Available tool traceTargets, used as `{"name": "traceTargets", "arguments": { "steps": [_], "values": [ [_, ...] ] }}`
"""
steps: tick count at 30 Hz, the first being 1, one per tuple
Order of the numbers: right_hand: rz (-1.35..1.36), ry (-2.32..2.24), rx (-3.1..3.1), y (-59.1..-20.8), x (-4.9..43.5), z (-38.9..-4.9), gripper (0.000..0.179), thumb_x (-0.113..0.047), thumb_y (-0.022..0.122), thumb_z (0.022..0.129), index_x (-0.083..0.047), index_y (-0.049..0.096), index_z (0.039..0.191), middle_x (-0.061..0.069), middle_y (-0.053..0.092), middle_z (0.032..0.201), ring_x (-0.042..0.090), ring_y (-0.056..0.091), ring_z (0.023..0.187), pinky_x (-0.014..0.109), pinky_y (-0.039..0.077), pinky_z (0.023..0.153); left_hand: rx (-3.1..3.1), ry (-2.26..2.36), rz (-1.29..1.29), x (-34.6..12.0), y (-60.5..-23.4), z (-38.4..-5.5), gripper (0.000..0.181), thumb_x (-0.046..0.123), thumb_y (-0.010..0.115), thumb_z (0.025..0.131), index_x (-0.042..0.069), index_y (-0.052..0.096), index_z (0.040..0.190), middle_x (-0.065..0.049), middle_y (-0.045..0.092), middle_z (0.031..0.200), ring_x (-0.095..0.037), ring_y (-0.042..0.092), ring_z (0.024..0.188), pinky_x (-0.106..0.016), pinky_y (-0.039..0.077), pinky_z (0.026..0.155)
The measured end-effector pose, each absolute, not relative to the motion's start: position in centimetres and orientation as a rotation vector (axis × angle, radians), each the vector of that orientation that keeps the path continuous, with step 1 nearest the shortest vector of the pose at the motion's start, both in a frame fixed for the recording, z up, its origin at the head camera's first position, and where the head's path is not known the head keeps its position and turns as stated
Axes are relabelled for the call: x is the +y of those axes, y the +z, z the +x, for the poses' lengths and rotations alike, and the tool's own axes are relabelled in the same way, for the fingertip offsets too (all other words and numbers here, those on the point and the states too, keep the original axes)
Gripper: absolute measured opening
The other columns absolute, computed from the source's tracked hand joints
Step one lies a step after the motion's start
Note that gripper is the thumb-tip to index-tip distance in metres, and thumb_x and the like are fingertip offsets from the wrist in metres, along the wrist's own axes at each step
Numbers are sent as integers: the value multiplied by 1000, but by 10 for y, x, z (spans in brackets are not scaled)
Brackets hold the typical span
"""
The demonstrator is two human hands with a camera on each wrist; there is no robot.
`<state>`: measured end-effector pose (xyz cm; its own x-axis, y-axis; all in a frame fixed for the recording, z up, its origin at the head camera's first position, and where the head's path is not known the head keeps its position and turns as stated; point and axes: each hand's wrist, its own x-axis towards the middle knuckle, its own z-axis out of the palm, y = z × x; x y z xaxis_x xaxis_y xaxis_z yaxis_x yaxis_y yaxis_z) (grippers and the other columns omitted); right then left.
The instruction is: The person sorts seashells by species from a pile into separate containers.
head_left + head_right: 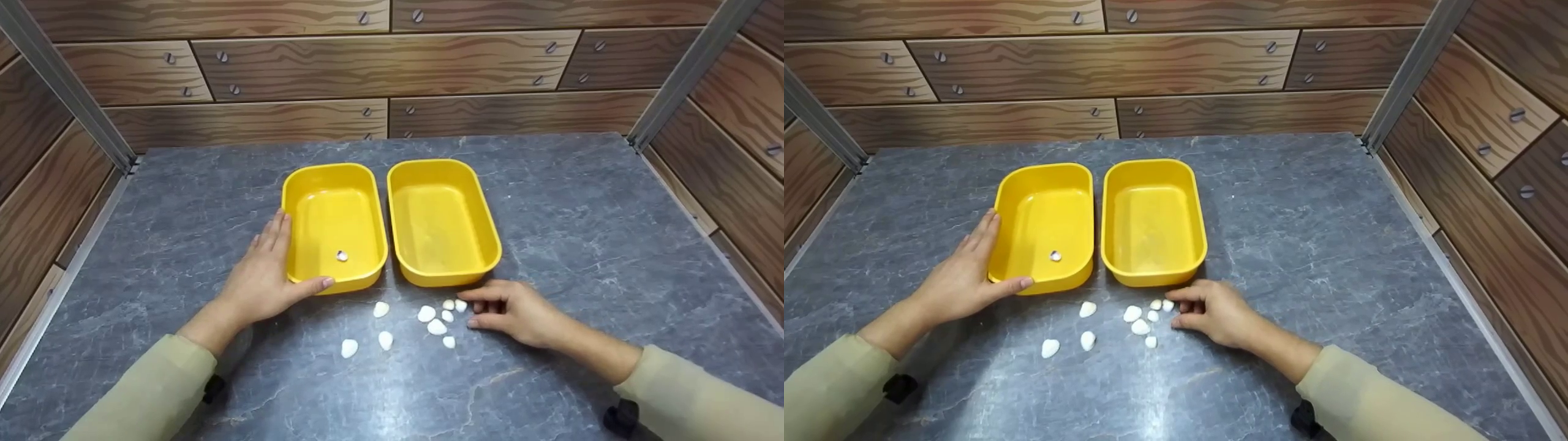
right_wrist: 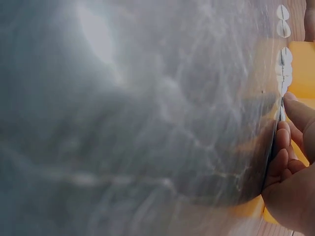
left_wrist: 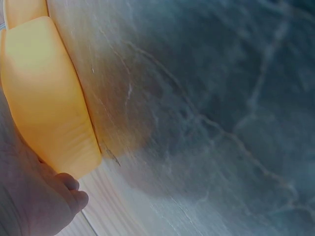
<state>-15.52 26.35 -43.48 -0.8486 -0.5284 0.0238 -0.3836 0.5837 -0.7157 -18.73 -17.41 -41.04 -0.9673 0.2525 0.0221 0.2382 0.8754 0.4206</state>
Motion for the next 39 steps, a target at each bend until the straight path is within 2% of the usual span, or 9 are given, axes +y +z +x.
{"name": "traceTargets", "arguments": {
  "steps": [4, 14, 27, 39],
  "values": [
    [-765, -1099, 2644, -433, 262, -154, 41, -25, 86, 91, -11, 78, 128, -6, 67, 95, 7, 57, 79, 23, 51, 68, 3010, 667, 392, -175, -411, -187, 134, 85, 62, 86, -1, 2, 169, -19, -1, 177, -41, 10, 162, -59, 10, 130],
    [-790, -1092, 2688, -437, 261, -153, 20, -21, 86, 90, -18, 83, 110, -11, 66, 90, 6, 57, 78, 24, 51, 67, 3010, 653, 402, -174, -410, -188, 136, 90, 57, 84, -1, 1, 169, -20, -1, 177, -41, 9, 162, -58, 10, 130],
    [-803, -1079, 2666, -434, 260, -152, 15, -24, 84, 93, -19, 80, 106, -9, 65, 93, 7, 56, 81, 24, 49, 70, 3003, 670, 404, -174, -410, -188, 134, 85, 61, 86, -1, 1, 169, -19, -1, 177, -39, 8, 162, -57, 10, 130],
    [-784, -1151, 2619, -435, 260, -152, 16, -17, 86, 91, -19, 72, 99, -9, 65, 89, 9, 58, 76, 23, 51, 66, 3006, 663, 394, -174, -410, -187, 132, 82, 64, 87, -1, 1, 169, -20, -1, 177, -40, 9, 162, -57, 10, 130]
  ]
}}
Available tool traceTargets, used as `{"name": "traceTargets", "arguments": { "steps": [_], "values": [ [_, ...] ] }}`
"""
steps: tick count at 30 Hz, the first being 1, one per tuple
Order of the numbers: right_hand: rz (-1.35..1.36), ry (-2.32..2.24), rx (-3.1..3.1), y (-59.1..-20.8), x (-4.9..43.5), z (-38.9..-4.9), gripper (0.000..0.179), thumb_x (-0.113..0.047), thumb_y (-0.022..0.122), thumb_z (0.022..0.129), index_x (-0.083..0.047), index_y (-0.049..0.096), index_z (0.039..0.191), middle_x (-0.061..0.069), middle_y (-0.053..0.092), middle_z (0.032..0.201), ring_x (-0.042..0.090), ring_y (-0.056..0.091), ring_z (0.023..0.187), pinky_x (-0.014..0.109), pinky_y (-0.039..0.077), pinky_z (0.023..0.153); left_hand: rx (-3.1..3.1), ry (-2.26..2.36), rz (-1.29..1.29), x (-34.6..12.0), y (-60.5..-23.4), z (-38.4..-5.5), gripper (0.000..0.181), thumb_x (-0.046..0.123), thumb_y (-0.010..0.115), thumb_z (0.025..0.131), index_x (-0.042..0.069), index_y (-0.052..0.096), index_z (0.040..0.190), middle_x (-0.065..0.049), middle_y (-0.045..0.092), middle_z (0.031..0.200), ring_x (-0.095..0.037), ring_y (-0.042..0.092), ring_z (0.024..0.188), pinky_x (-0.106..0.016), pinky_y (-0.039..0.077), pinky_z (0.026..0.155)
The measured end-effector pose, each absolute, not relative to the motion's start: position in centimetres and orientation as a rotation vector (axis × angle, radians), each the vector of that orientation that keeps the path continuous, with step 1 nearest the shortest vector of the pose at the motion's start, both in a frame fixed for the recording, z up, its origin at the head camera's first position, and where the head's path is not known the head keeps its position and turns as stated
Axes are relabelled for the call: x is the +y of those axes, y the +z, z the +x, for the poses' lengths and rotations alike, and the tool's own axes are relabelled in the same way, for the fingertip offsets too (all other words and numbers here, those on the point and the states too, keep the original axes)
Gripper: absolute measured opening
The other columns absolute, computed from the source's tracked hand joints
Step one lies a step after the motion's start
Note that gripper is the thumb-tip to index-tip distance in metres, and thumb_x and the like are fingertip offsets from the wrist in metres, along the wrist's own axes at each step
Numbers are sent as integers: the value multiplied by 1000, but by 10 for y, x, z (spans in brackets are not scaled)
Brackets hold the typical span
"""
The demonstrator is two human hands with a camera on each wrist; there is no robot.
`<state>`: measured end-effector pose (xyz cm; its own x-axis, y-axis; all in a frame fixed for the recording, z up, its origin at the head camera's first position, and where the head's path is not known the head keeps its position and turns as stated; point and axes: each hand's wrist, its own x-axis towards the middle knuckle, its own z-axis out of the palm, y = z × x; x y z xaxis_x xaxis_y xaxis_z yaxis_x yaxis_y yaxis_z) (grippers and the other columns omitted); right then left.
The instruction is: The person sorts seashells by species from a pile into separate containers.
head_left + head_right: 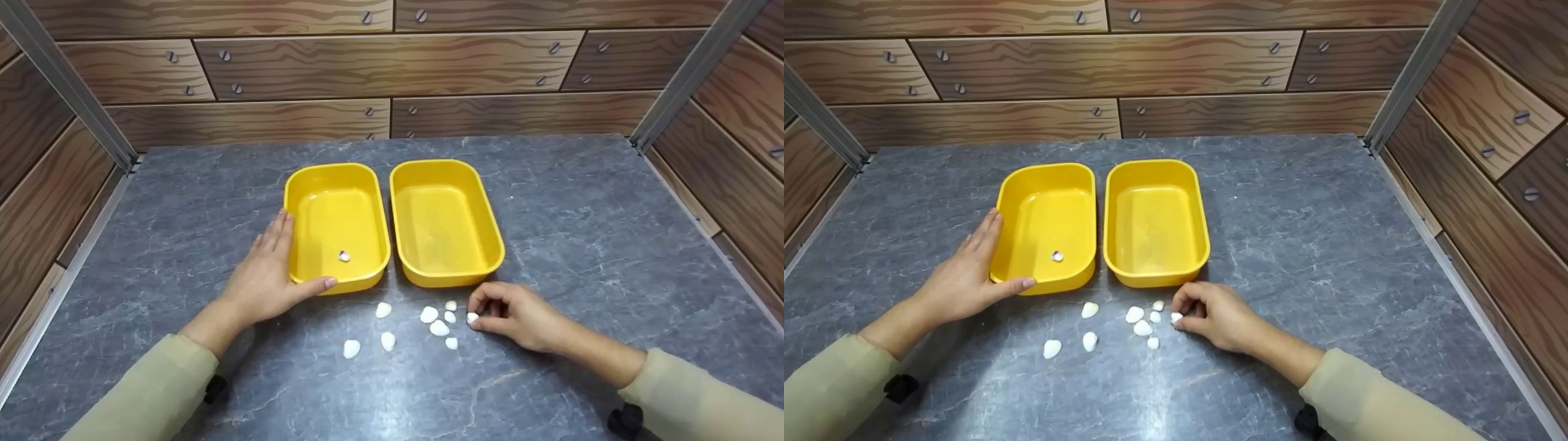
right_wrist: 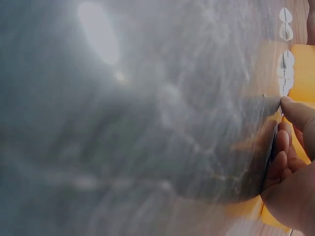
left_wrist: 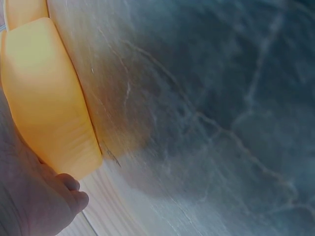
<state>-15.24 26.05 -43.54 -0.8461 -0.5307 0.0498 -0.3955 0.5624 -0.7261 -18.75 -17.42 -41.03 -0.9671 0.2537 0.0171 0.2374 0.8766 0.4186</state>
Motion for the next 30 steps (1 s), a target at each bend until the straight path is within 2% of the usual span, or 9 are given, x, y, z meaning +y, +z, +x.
{"name": "traceTargets", "arguments": {
  "steps": [14, 20, 24, 30],
  "values": [
    [-863, -1087, 2637, -431, 262, -151, 13, -17, 85, 92, -17, 77, 101, -12, 69, 88, 6, 62, 78, 24, 56, 69, 3004, 669, 399, -173, -409, -187, 132, 82, 64, 87, -1, 1, 169, -19, -2, 177, -41, 10, 162, -57, 10, 130],
    [-899, -1059, 2603, -426, 265, -149, 16, -13, 83, 92, -13, 79, 108, -7, 73, 93, 6, 64, 82, 25, 58, 73, 3006, 675, 407, -174, -411, -188, 134, 86, 62, 85, 0, 1, 169, -18, -2, 177, -41, 9, 162, -57, 10, 130],
    [-955, -1039, 2602, -423, 267, -149, 17, -11, 83, 93, -13, 80, 109, -4, 75, 94, 5, 62, 82, 25, 57, 72, 2997, 673, 393, -174, -411, -188, 135, 88, 60, 85, 1, 0, 169, -17, -3, 177, -40, 8, 162, -56, 10, 130],
    [-1003, -999, 2632, -423, 267, -150, 16, -13, 83, 93, -14, 80, 108, -7, 74, 92, 4, 61, 80, 27, 57, 71, 3001, 659, 392, -175, -412, -188, 138, 92, 56, 83, 0, 0, 169, -18, -2, 177, -41, 9, 162, -56, 10, 130]
  ]
}}
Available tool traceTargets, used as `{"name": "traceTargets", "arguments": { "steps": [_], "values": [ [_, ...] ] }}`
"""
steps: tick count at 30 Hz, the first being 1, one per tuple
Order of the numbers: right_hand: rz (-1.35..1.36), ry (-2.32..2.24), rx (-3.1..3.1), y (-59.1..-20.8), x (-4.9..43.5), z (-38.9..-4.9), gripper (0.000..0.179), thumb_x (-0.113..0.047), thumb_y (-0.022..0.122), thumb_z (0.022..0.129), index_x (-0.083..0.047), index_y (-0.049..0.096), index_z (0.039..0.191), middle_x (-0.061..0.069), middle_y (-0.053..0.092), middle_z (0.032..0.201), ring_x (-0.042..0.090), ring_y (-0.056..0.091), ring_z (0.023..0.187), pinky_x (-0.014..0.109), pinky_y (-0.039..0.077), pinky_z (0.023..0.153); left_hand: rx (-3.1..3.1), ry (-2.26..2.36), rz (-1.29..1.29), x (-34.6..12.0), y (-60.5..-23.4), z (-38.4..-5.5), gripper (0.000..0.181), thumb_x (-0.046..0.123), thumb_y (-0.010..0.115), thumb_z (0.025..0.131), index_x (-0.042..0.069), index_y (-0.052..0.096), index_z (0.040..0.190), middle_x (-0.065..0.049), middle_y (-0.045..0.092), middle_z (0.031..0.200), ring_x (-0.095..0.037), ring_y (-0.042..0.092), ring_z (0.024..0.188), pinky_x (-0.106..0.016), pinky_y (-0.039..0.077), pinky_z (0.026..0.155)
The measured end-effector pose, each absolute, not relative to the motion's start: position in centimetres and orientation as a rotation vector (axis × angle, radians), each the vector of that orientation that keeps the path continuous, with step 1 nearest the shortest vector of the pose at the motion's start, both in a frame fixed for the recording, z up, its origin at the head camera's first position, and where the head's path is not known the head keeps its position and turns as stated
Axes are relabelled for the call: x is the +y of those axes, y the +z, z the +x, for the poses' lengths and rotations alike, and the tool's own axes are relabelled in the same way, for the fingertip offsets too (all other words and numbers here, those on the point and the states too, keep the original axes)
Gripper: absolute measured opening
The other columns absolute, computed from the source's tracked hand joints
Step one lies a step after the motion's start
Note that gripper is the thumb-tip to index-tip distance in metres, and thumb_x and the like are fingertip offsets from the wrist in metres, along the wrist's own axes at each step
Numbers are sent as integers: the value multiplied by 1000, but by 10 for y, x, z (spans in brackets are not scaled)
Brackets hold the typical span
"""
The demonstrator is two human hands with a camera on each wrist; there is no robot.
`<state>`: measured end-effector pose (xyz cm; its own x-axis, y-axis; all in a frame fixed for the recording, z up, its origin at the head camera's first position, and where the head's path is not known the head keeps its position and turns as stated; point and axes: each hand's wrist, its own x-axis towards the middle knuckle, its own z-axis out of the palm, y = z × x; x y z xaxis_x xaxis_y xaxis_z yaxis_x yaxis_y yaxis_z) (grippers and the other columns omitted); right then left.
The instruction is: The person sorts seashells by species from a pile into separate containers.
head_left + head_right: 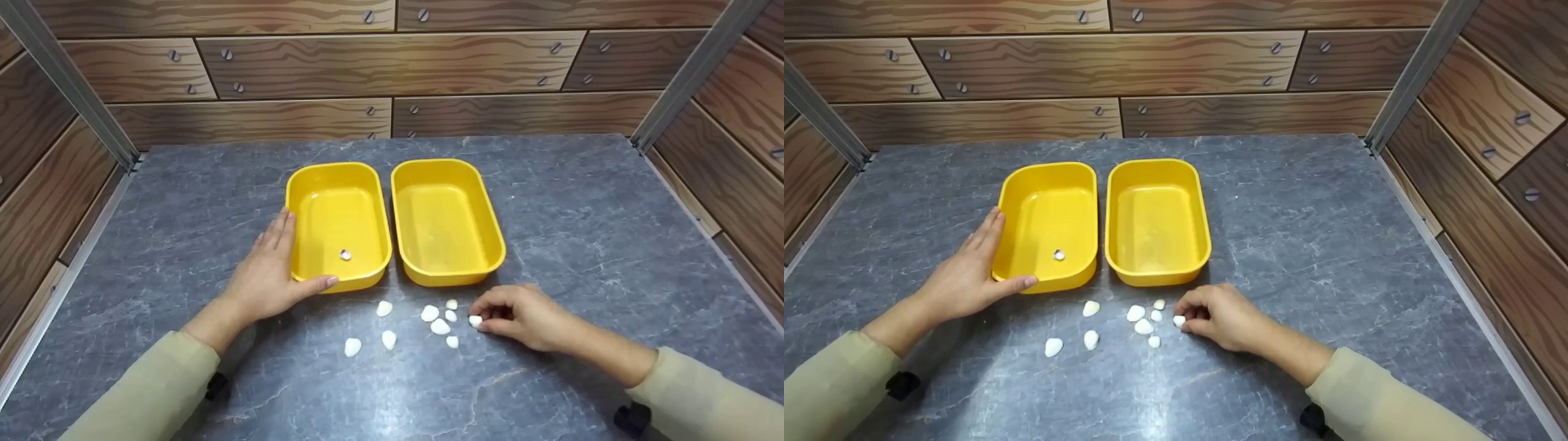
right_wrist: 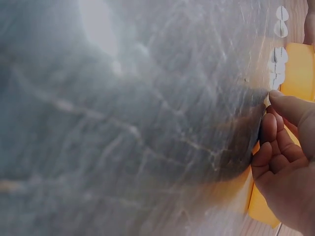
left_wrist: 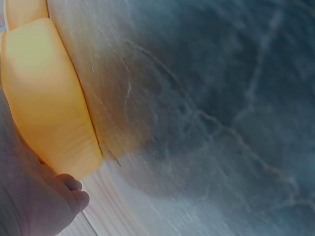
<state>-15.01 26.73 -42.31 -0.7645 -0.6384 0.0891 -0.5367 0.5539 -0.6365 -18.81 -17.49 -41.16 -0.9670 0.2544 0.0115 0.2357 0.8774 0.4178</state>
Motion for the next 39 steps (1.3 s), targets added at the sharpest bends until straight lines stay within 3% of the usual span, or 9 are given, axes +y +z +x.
{"name": "traceTargets", "arguments": {
  "steps": [13, 21, 27, 33, 39],
  "values": [
    [-891, -1060, 2546, -417, 267, -146, 15, -16, 80, 96, -16, 78, 111, -9, 75, 97, 9, 69, 86, 27, 61, 78, 3000, 659, 399, -175, -411, -189, 132, 82, 63, 87, -1, 1, 169, -18, -3, 177, -41, 9, 162, -57, 11, 130],
    [-979, -1175, 2442, -395, 257, -139, 15, -13, 77, 99, -18, 77, 113, -11, 74, 97, 11, 68, 84, 26, 59, 71, 3003, 656, 394, -175, -410, -187, 132, 83, 63, 87, -1, 1, 169, -18, -2, 177, -42, 10, 161, -57, 11, 130],
    [-1079, -1234, 2390, -373, 244, -138, 16, -13, 74, 101, -14, 77, 117, 1, 77, 100, 9, 65, 81, 25, 57, 68, 2994, 654, 375, -175, -410, -187, 132, 83, 63, 87, 0, 0, 169, -19, -3, 177, -41, 9, 162, -57, 10, 130],
    [-1093, -1318, 2359, -351, 226, -148, 27, -11, 73, 102, -10, 75, 128, 2, 76, 100, 13, 66, 80, 26, 60, 68, 2996, 650, 372, -174, -409, -187, 132, 83, 63, 87, 0, 0, 169, -19, -2, 177, -41, 8, 162, -57, 10, 130],
    [-1124, -1273, 2449, -334, 201, -167, 31, -13, 72, 103, -11, 75, 134, -2, 71, 95, 15, 58, 78, 26, 52, 68, 2997, 653, 373, -173, -408, -187, 132, 83, 63, 87, 1, 1, 169, -19, -2, 177, -40, 9, 162, -57, 11, 130]
  ]
}}
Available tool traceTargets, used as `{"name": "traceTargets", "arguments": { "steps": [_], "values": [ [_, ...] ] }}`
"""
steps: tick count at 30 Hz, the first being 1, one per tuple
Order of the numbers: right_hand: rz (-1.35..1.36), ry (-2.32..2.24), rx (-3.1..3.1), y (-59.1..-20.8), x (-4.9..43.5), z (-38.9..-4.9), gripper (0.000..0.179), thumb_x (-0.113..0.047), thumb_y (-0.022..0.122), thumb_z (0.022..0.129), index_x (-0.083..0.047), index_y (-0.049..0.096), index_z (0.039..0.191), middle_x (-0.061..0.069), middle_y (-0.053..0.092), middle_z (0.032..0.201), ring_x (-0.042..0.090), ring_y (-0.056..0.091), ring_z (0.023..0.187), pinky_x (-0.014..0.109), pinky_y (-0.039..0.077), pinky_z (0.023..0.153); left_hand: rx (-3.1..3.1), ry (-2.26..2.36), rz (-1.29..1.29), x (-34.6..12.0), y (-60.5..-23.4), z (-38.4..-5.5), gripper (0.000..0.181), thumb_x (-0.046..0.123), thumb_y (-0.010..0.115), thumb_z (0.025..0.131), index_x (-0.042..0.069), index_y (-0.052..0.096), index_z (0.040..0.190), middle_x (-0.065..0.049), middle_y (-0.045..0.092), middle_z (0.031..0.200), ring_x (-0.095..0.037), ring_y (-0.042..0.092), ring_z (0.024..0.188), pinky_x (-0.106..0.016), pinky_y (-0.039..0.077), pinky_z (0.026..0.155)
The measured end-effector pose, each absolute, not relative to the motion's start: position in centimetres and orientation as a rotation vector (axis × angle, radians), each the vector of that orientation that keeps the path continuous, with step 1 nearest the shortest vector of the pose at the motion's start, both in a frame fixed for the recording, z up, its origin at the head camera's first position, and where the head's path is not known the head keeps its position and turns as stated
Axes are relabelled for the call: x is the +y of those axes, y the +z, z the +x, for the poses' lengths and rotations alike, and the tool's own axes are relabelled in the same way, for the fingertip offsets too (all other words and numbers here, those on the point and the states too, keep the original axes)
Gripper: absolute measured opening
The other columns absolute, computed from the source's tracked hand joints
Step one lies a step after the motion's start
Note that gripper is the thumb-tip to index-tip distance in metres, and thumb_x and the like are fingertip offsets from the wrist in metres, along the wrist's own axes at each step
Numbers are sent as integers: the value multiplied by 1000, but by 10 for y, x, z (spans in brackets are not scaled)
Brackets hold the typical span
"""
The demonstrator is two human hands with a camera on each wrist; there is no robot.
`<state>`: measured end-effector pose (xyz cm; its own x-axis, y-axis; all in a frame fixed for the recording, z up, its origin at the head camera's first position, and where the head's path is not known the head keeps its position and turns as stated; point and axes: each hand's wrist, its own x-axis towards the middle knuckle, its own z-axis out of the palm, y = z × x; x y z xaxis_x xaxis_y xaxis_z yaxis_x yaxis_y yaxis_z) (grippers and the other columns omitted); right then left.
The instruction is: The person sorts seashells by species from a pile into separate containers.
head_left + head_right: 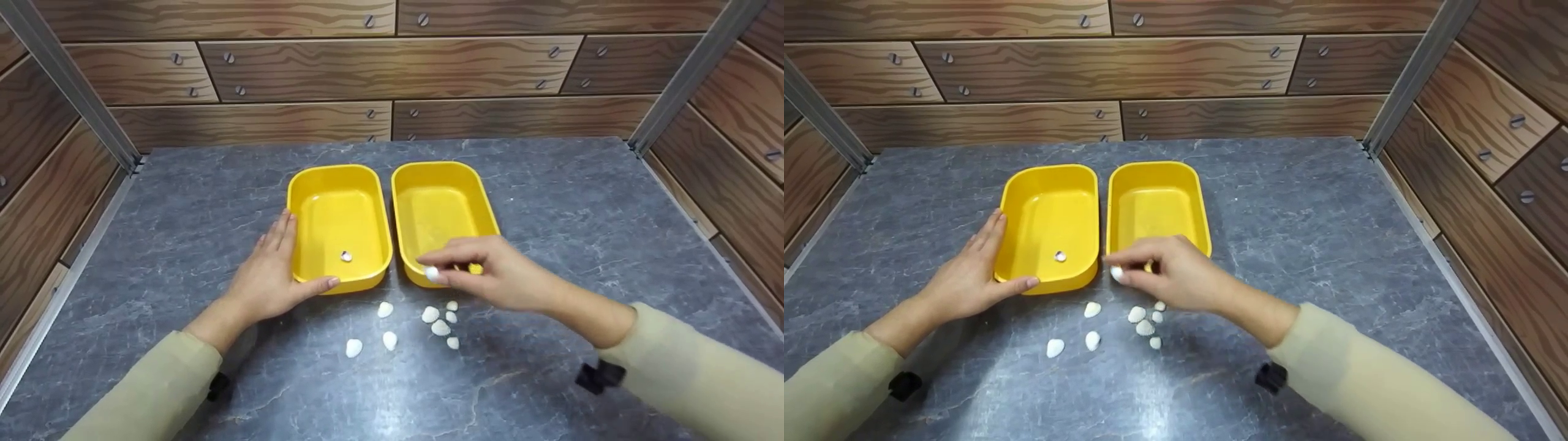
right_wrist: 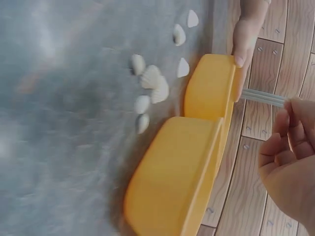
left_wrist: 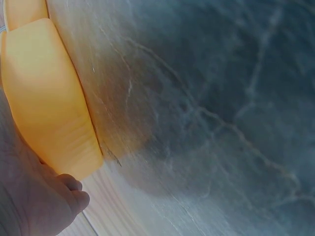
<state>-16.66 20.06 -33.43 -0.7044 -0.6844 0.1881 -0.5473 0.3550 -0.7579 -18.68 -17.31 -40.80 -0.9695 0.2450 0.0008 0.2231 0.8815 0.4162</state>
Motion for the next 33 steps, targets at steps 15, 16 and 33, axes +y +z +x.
{"name": "traceTargets", "arguments": {
  "steps": [15, 16, 33],
  "values": [
    [-977, -1326, 2451, -324, 112, -225, 23, -18, 71, 104, -11, 75, 126, 0, 74, 107, 18, 66, 97, 38, 57, 88, 2991, 670, 381, -174, -408, -187, 130, 82, 62, 88, 1, 1, 169, -16, -3, 177, -39, 8, 162, -57, 10, 130],
    [-959, -1331, 2441, -325, 107, -228, 23, -17, 72, 104, -10, 75, 125, 0, 74, 106, 19, 66, 96, 36, 57, 87, 2989, 674, 380, -174, -409, -187, 129, 82, 61, 89, 1, 1, 169, -16, -4, 177, -38, 8, 162, -57, 10, 130],
    [-715, -1404, 2502, -349, 58, -275, 23, -14, 78, 99, -7, 78, 121, 3, 73, 107, 19, 64, 101, 30, 55, 92, 2983, 680, 394, -174, -410, -188, 131, 82, 62, 88, 1, -1, 169, -17, -3, 177, -39, 8, 162, -58, 10, 130]
  ]
}}
